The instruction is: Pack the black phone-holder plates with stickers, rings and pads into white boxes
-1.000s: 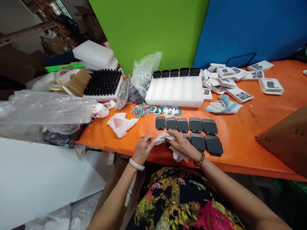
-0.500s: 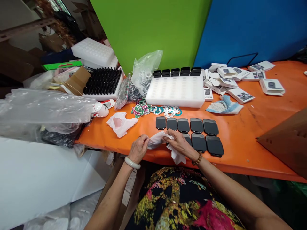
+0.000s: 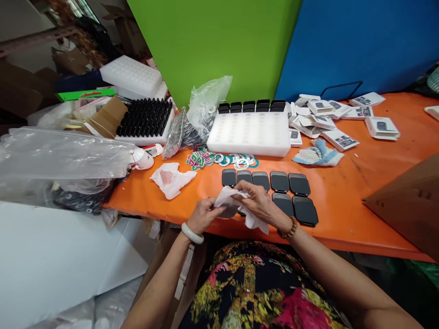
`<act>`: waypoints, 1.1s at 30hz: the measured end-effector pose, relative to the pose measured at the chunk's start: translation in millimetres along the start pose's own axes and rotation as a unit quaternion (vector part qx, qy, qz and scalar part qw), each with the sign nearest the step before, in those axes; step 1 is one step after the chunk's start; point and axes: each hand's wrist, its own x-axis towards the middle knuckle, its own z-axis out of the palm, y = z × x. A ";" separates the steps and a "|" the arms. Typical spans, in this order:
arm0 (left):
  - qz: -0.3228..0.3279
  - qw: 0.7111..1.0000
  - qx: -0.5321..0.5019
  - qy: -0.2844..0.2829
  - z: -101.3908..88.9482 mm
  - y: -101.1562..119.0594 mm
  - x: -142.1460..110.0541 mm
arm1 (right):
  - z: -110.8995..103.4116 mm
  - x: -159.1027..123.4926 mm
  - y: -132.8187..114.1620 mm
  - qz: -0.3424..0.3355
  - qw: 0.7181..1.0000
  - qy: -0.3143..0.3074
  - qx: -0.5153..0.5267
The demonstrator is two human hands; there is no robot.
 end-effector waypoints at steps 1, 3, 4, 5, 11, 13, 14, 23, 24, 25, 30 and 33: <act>-0.013 0.999 -0.040 -0.001 1.8 -2.1 -1.7 | -5.7 -0.5 -1.1 0.002 0.999 0.033 -0.007; -0.041 0.993 -0.110 0.007 5.8 -6.5 -4.9 | -15.7 -4.0 -3.3 -0.003 0.992 0.122 -0.036; -0.054 0.989 -0.140 0.015 7.9 -8.5 -6.1 | -19.1 -7.2 -4.7 -0.016 0.987 0.154 -0.050; -0.066 0.983 -0.170 0.025 10.0 -10.2 -7.1 | -20.8 -11.2 -6.2 -0.037 0.984 0.163 -0.057; -0.114 0.943 -0.312 0.029 20.2 -7.3 -10.9 | -3.1 -34.0 -8.5 -0.124 0.991 -0.053 -0.020; -0.122 0.934 -0.335 0.015 22.5 -3.7 -12.6 | 3.6 -35.7 -4.1 -0.072 0.994 -0.078 -0.007; -0.128 0.929 -0.346 0.011 23.6 -2.7 -13.2 | 5.7 -35.7 -1.5 -0.039 0.995 -0.089 0.008; 0.026 0.953 -0.083 0.292 28.0 0.2 -19.3 | 9.0 -31.5 6.9 0.183 0.954 -0.121 0.204; 0.049 0.961 -0.044 0.268 28.9 2.4 -21.9 | 9.3 -31.1 6.1 0.186 0.951 -0.124 0.214; 0.060 0.971 -0.025 0.230 30.5 4.2 -24.5 | 9.8 -30.9 5.5 0.187 0.949 -0.127 0.222; -0.047 0.961 -0.235 0.138 47.0 -0.8 -32.1 | 16.8 -30.9 10.2 0.178 0.945 -0.115 0.250; -0.110 0.899 -0.394 0.154 56.4 -3.8 -33.3 | 24.1 -30.9 16.4 0.176 0.944 -0.094 0.263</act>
